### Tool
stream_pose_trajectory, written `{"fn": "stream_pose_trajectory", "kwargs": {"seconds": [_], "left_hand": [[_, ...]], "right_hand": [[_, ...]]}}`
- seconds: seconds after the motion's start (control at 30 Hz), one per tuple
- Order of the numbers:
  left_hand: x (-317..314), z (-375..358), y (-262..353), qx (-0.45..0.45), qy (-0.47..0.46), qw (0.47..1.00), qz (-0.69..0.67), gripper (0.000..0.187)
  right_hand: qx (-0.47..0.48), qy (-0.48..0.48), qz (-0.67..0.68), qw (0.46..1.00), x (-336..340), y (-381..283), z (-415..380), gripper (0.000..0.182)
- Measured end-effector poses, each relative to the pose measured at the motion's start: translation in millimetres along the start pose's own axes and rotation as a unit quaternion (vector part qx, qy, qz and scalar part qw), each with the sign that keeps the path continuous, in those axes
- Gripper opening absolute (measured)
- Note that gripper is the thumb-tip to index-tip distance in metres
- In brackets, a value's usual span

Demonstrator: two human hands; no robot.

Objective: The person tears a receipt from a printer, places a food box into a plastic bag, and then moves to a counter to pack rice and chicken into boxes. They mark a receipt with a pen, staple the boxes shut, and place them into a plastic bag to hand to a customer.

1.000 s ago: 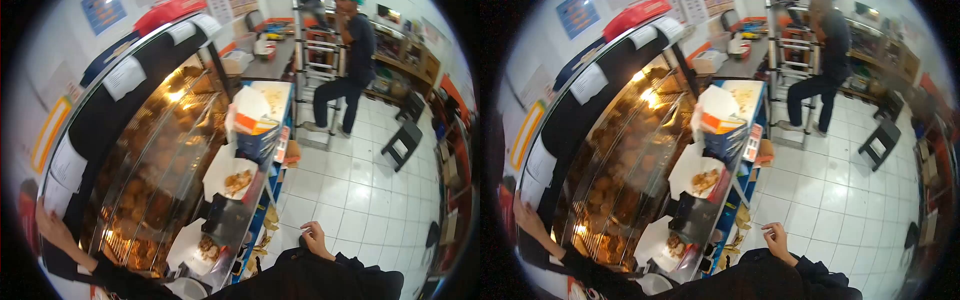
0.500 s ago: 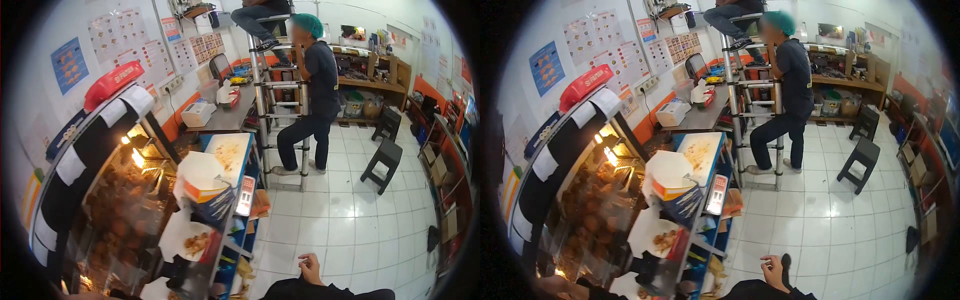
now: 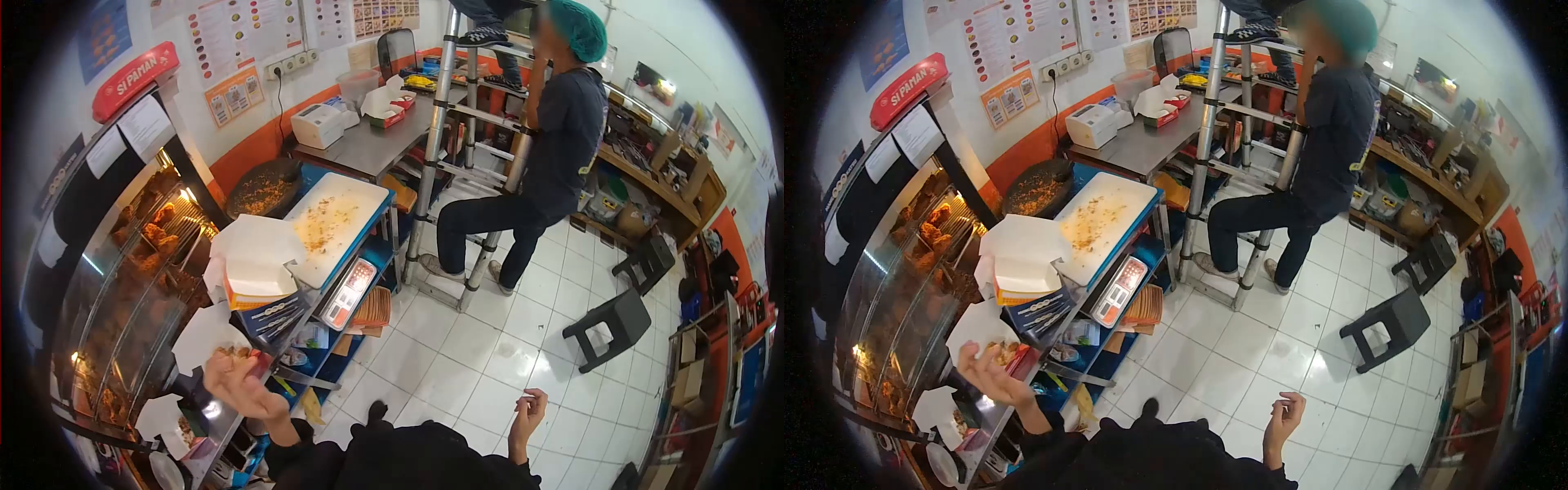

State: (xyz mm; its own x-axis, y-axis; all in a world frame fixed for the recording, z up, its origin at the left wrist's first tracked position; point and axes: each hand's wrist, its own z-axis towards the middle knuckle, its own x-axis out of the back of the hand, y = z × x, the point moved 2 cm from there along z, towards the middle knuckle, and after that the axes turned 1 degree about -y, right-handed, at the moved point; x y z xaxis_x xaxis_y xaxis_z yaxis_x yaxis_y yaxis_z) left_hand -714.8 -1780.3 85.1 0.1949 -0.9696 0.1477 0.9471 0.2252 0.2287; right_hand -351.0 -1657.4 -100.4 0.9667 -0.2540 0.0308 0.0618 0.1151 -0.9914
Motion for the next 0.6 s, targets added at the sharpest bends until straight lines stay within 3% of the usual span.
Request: {"fn": "stream_pose_trajectory", "kwargs": {"seconds": [0.07,0.23,0.33,0.37,0.43,0.53,0.57,0.6], "left_hand": [[-24.2,-13.3,5.4,0.059,-0.041,0.997,-0.042,0.015],[-80.3,-30.1,-8.5,0.064,-0.061,0.996,-0.011,0.003],[-123.1,-37.2,-29.0,0.139,-0.021,0.990,-0.031,0.012],[-140.2,-44.2,-41.2,0.139,-0.042,0.989,0.010,0.013],[-176.0,-38.1,-46.9,0.181,-0.051,0.978,-0.084,0.014],[-211.9,-39.2,-59.5,0.240,-0.088,0.964,-0.072,0.016],[-222.8,-37.7,-72.4,0.105,-0.112,0.987,-0.054,0.030],[-232.4,-48.2,-80.6,0.133,-0.124,0.982,-0.051,0.031]], "right_hand": [[0.014,-0.020,-0.004,1.000,-17.0,3.5,23.8,0.014],[0.012,-0.117,0.042,0.992,-95.7,13.3,78.5,0.015],[0.032,-0.148,0.026,0.988,-143.7,31.9,103.5,0.011],[0.062,-0.165,0.009,0.984,-167.0,27.3,122.1,0.010],[0.030,-0.139,0.036,0.989,-201.3,22.8,141.7,0.011],[0.050,-0.127,0.036,0.990,-247.7,16.7,172.4,0.009],[0.027,-0.155,0.023,0.987,-255.5,28.6,181.6,0.012],[-0.001,-0.184,0.008,0.983,-261.4,40.4,188.5,0.019]]}}
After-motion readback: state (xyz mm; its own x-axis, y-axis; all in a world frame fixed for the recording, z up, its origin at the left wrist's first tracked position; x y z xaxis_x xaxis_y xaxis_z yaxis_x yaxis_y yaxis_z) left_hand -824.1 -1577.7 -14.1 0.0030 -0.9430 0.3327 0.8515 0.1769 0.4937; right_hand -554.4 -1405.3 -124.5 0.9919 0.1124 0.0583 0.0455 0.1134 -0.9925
